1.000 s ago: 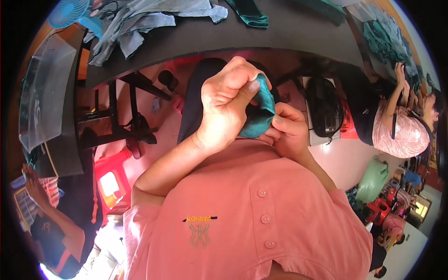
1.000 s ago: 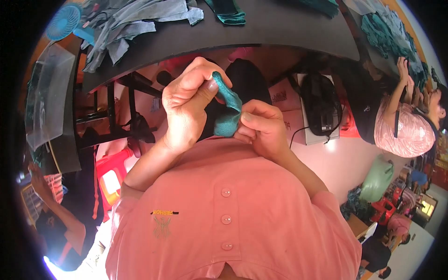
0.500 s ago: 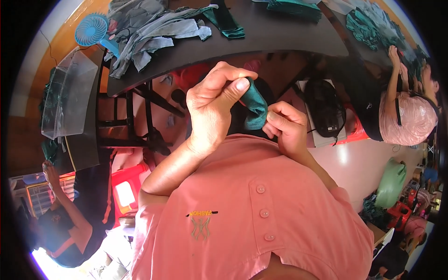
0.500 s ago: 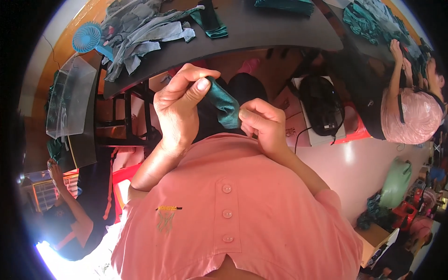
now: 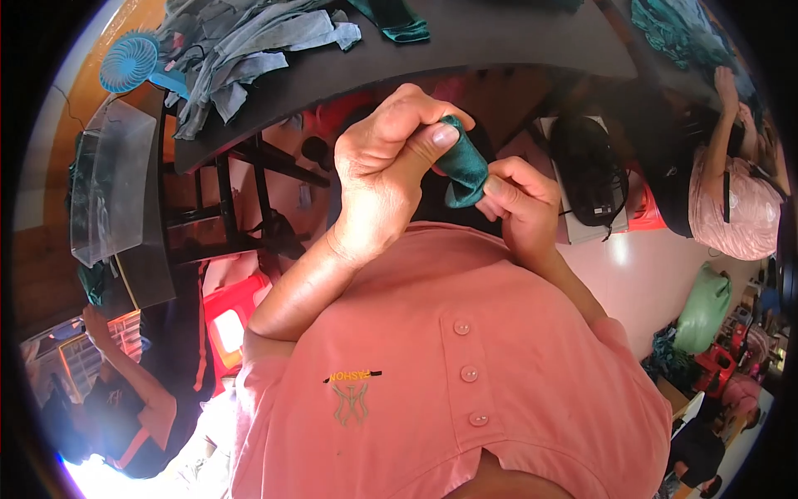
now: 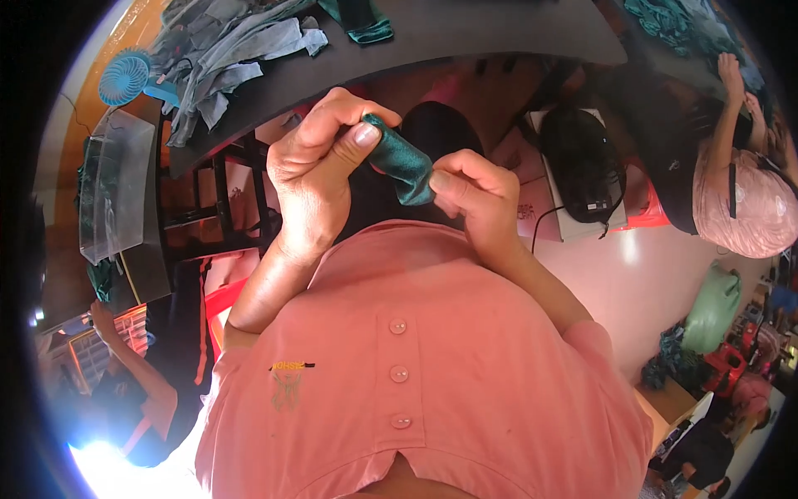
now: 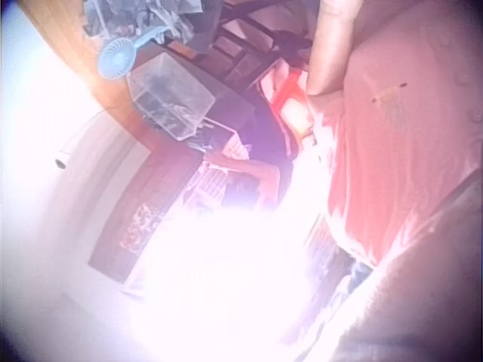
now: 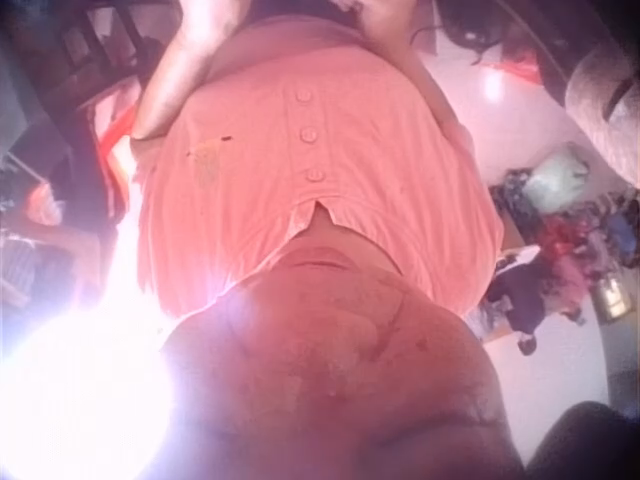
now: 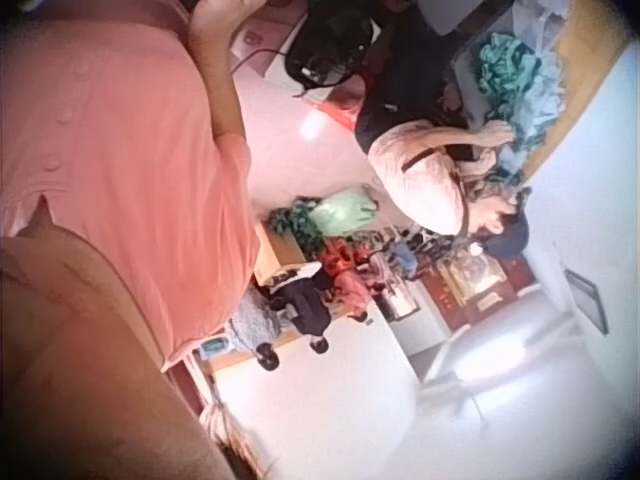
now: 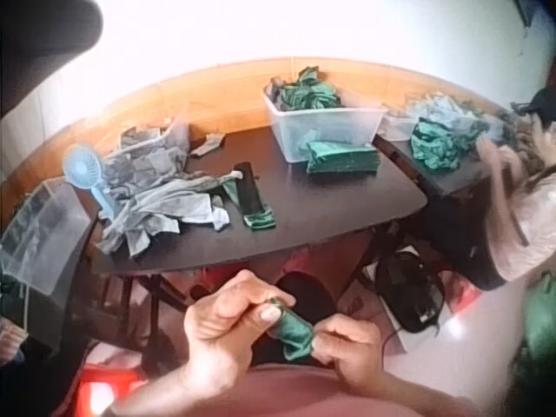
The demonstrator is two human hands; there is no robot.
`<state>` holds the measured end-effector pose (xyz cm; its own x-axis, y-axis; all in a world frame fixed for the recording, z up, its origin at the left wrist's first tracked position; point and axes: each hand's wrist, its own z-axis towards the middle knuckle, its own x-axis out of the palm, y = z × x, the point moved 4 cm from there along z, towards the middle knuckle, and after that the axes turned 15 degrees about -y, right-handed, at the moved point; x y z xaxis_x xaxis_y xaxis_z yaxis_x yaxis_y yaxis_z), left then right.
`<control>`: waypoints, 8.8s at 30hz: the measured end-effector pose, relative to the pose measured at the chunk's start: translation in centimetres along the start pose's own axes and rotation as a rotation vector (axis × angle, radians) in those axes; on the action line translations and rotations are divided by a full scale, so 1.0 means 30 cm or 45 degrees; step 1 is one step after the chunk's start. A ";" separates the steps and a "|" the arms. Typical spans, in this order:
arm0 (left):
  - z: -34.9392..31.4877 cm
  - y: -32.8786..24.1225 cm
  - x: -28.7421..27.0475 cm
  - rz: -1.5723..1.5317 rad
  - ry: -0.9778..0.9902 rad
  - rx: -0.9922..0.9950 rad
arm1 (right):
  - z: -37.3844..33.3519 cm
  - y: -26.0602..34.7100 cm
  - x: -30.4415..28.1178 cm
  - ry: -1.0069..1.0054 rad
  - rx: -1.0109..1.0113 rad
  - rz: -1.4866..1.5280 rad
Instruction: Turning green fabric strips inside out using a thin wooden stick in a workshop environment.
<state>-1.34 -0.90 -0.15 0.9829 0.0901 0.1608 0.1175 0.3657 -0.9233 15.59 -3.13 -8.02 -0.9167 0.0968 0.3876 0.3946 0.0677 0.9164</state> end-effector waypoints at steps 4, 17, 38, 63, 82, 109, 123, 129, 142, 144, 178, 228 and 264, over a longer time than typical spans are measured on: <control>-0.012 0.046 0.006 -0.115 -0.010 0.013 | 0.005 -0.033 0.011 0.081 0.404 0.363; 0.002 0.049 -0.026 -0.018 -0.050 0.022 | 0.005 -0.034 0.026 -0.019 0.268 0.147; -0.040 0.065 -0.055 -0.284 -0.129 -0.203 | -0.032 -0.057 0.040 0.148 0.536 0.408; 0.049 0.010 -0.028 -0.155 -0.013 0.097 | -0.008 0.007 0.041 0.053 0.172 0.029; 0.037 -0.011 -0.011 -0.125 -0.014 0.069 | -0.015 -0.003 0.049 0.172 0.289 0.271; 0.009 0.044 -0.012 0.180 -0.182 0.322 | -0.020 0.012 0.032 -0.045 0.003 -0.065; -0.030 0.063 0.012 0.026 -0.174 0.116 | -0.029 0.008 0.049 0.136 0.265 0.292; -0.038 0.038 0.009 0.294 -0.303 0.338 | -0.021 -0.006 0.036 0.035 0.130 0.087; -0.059 0.063 0.005 0.235 -0.347 0.406 | -0.019 -0.019 0.008 -0.003 0.290 0.151; -0.074 0.052 0.017 0.306 -0.332 0.311 | -0.023 -0.016 0.007 0.069 0.285 0.214; -0.061 -0.088 0.072 0.771 0.211 1.330 | 0.012 0.064 -0.006 0.146 0.091 -0.630; 0.030 0.015 0.044 -0.580 -0.099 0.023 | -0.024 0.092 0.072 -0.003 -0.527 -0.243; 0.013 -0.057 -0.054 -0.235 0.039 0.058 | -0.011 0.131 0.038 0.088 -0.440 -0.549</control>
<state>-3.19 -1.30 1.30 0.9491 -0.0102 0.3149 0.2906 0.4148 -0.8623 16.06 -3.09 -3.94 -0.9972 0.0661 -0.0345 -0.0497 -0.2441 0.9685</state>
